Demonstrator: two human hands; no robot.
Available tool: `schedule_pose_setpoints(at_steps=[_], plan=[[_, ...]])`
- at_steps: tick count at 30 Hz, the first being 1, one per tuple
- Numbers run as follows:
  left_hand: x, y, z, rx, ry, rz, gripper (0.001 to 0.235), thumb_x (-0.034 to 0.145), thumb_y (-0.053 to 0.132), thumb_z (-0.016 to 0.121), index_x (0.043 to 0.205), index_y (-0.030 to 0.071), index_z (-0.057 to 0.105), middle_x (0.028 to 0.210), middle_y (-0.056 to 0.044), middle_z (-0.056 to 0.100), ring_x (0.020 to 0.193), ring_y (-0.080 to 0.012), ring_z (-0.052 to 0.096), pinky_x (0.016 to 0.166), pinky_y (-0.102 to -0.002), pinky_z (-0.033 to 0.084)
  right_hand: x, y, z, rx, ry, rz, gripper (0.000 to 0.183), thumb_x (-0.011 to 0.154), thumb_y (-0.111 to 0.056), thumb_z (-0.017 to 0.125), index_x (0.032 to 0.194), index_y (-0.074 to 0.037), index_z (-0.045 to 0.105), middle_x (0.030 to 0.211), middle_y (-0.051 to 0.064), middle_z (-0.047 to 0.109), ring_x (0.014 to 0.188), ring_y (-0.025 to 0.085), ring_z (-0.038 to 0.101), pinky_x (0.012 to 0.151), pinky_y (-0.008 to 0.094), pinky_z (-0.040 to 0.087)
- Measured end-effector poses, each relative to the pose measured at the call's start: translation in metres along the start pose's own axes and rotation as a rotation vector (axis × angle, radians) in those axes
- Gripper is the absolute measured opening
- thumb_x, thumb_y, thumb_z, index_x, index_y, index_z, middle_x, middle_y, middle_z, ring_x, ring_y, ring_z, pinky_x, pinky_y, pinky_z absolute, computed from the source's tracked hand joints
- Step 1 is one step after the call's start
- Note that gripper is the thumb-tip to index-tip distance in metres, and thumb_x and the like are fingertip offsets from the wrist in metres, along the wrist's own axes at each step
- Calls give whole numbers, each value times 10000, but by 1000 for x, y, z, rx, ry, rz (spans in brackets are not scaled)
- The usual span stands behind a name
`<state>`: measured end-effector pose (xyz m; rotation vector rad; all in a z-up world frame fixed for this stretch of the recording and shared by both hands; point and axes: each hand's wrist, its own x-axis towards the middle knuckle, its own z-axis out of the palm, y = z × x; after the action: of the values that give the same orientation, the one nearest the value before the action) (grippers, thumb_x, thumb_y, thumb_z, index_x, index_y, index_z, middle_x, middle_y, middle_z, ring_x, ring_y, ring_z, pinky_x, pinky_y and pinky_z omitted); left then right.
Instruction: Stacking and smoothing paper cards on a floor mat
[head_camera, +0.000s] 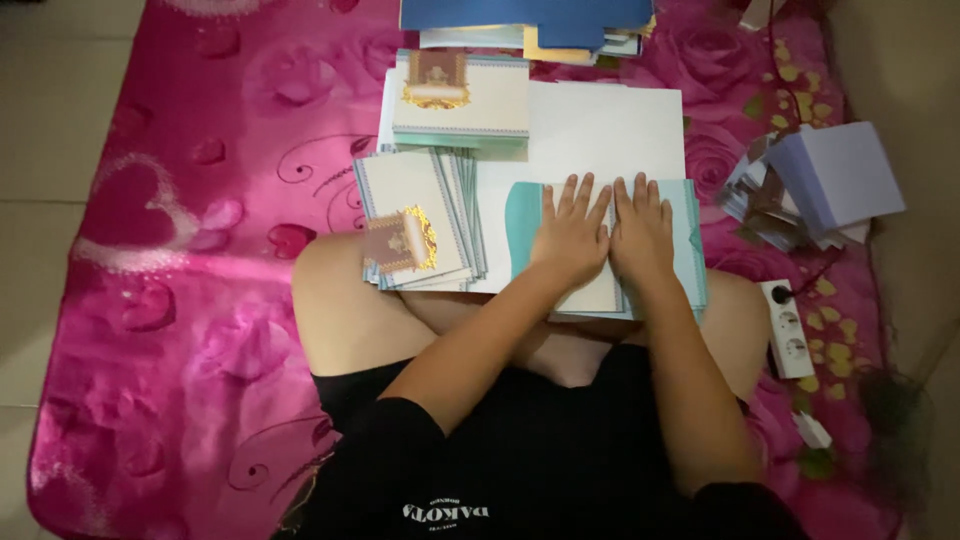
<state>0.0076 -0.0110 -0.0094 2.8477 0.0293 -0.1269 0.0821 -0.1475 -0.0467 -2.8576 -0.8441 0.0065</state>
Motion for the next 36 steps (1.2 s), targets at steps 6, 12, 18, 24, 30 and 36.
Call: schedule_pose_setpoints(at_steps=[6, 12, 18, 24, 30, 36], plan=[[-1, 0, 2, -16, 11, -8, 636, 1041, 325, 242, 1649, 144, 208, 1716, -167, 149, 1593, -358, 99, 1248, -611, 32, -80, -9, 5, 52, -15, 27, 628, 1014, -57, 376, 1637, -92, 304, 1666, 262, 257, 1551, 435, 199, 1210, 600, 186], [-6, 2, -9, 30, -31, 11, 621, 1045, 329, 203, 1650, 190, 203, 1715, -177, 136, 1588, -384, 83, 1236, -634, 43, -75, -8, -3, -18, -69, 30, 639, 1006, -128, 413, 1637, -118, 315, 1673, 230, 283, 1550, 415, 228, 1205, 601, 210], [5, 5, 2, 54, -6, -17, 621, 1048, 362, 224, 1652, 217, 205, 1708, -193, 155, 1582, -417, 76, 1218, -672, 33, -16, 7, 0, -21, -69, -2, 680, 984, -109, 420, 1649, -134, 284, 1696, 210, 241, 1562, 402, 192, 1221, 591, 174], [32, 7, 5, 49, -70, -89, 590, 1071, 386, 184, 1655, 306, 184, 1720, -184, 49, 1566, -464, -21, 1167, -754, -23, -93, -11, -3, -19, -51, -36, 618, 1004, -89, 373, 1618, -49, 313, 1676, 216, 289, 1546, 408, 239, 1211, 579, 206], [21, 7, 2, 26, -79, -42, 586, 1080, 368, 160, 1656, 265, 185, 1731, -155, 47, 1591, -389, -27, 1216, -670, -15, -84, -7, 5, -70, -40, -8, 626, 1014, -127, 372, 1631, -69, 289, 1691, 188, 267, 1552, 381, 222, 1217, 558, 195], [-3, 4, 15, 50, -31, 34, 611, 1064, 377, 237, 1653, 220, 206, 1724, -146, 129, 1589, -379, 68, 1238, -636, 26, -20, 4, 5, -27, 36, -27, 628, 1003, -147, 408, 1625, -95, 342, 1666, 230, 297, 1531, 426, 260, 1191, 604, 234]])
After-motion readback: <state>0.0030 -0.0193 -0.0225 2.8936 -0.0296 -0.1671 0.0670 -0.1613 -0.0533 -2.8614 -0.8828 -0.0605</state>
